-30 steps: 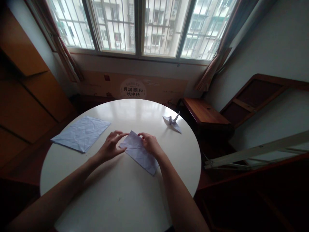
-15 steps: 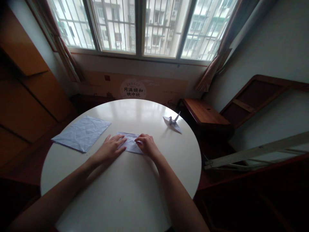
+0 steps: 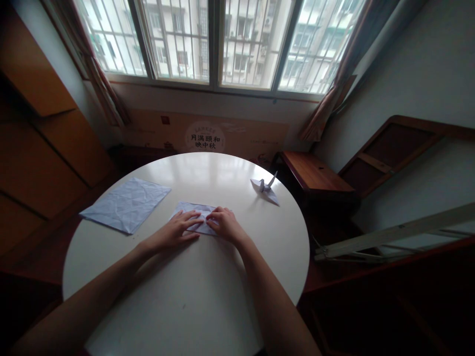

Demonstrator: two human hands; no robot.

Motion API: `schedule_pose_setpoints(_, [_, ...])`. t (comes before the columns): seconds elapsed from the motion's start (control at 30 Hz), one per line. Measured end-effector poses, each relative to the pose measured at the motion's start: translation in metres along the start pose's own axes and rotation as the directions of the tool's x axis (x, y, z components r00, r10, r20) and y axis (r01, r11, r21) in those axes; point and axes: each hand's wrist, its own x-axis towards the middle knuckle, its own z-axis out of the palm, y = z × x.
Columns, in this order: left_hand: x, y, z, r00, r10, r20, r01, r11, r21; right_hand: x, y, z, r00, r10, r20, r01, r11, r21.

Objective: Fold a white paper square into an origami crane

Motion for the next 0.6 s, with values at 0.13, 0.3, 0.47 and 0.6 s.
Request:
schedule_pose_setpoints(0.13, [-0.0005, -0.0018, 0.0009, 1.000, 0.015, -0.001, -0.015, 1.000, 0.011, -0.0013, -0.0023, -0.0009, 1.000, 0.017, 0.011, -0.017, 0.999, -0.028])
schedule_pose_setpoints(0.3, [-0.0007, -0.0029, 0.0030, 1.000, 0.012, -0.003, -0.012, 1.000, 0.011, -0.0052, -0.0087, -0.0075, 0.997, 0.067, 0.024, -0.062, 0.986, -0.157])
schedule_pose_setpoints(0.47, [0.0002, 0.0010, 0.0002, 1.000, 0.005, 0.016, -0.005, 0.999, 0.035, -0.0049, -0.0074, -0.0096, 0.994, 0.096, 0.047, -0.086, 0.982, -0.170])
schedule_pose_setpoints(0.6, [0.0003, 0.0036, -0.0020, 0.999, -0.021, 0.043, 0.018, 0.998, 0.063, -0.0033, -0.0043, -0.0085, 0.993, 0.105, 0.057, -0.094, 0.982, -0.165])
